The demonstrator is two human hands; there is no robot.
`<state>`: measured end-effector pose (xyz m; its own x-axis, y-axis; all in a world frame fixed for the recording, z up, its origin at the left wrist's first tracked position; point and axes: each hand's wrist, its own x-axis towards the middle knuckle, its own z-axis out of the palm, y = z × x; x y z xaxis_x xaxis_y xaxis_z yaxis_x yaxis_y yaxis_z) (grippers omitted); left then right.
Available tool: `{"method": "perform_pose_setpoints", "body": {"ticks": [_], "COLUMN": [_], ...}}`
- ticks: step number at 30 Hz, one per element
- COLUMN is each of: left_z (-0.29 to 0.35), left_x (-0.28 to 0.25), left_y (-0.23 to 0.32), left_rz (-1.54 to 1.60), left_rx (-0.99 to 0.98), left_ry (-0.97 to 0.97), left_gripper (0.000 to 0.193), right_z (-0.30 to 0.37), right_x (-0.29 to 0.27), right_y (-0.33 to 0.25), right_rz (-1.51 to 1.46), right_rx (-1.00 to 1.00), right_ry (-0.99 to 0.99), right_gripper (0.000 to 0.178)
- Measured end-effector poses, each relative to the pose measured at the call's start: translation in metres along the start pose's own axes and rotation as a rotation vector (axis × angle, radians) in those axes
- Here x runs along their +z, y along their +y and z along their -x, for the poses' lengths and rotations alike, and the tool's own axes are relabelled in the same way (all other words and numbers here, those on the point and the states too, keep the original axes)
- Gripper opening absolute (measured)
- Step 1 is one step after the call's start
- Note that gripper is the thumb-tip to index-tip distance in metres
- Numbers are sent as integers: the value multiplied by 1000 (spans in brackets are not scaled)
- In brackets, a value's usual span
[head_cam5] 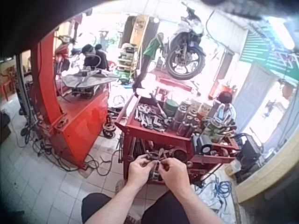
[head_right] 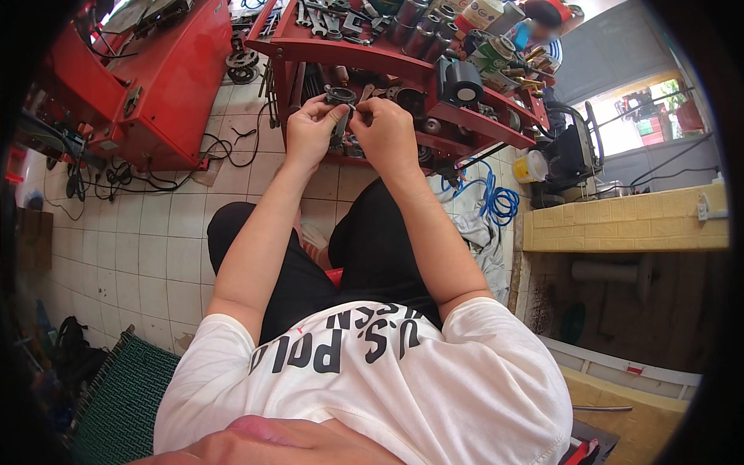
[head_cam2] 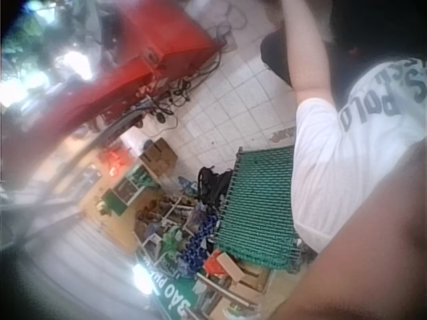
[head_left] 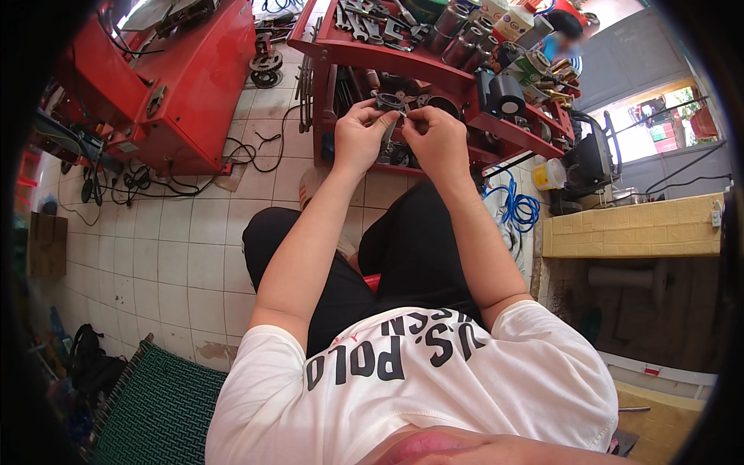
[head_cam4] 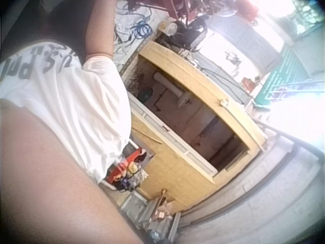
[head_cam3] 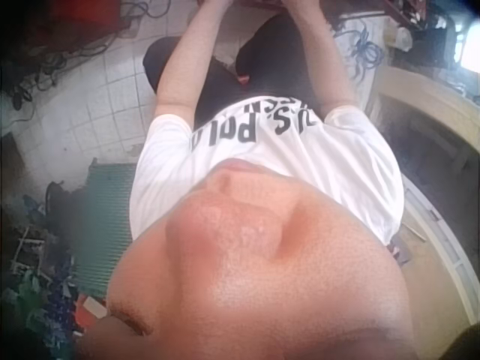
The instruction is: The person sits on the floor and assembles a mechanical component, likely a piston or cylinder, by hand. They insert a small metal ring into the component and manipulate it to ensure it is seated correctly.
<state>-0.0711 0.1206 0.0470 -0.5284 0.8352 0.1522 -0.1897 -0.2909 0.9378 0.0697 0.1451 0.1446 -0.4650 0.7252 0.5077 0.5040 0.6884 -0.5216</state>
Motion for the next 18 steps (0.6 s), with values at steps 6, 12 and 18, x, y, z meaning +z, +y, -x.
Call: {"method": "perform_pose_setpoints", "body": {"ticks": [6,12,18], "left_z": [1,0,1], "left_x": [2,2,4], "left_y": [0,0,3], "left_rz": [-66,-31,-45], "left_rx": [83,115,180], "left_ry": [45,70,99], "left_gripper": [28,25,22], "right_z": [1,-1,-1], "right_x": [2,8,7], "right_y": [-7,1,5], "right_rz": [-229,-595,-887], "right_rx": [175,348,527], "right_ry": [-9,-58,-150], "right_gripper": [13,12,18]}}
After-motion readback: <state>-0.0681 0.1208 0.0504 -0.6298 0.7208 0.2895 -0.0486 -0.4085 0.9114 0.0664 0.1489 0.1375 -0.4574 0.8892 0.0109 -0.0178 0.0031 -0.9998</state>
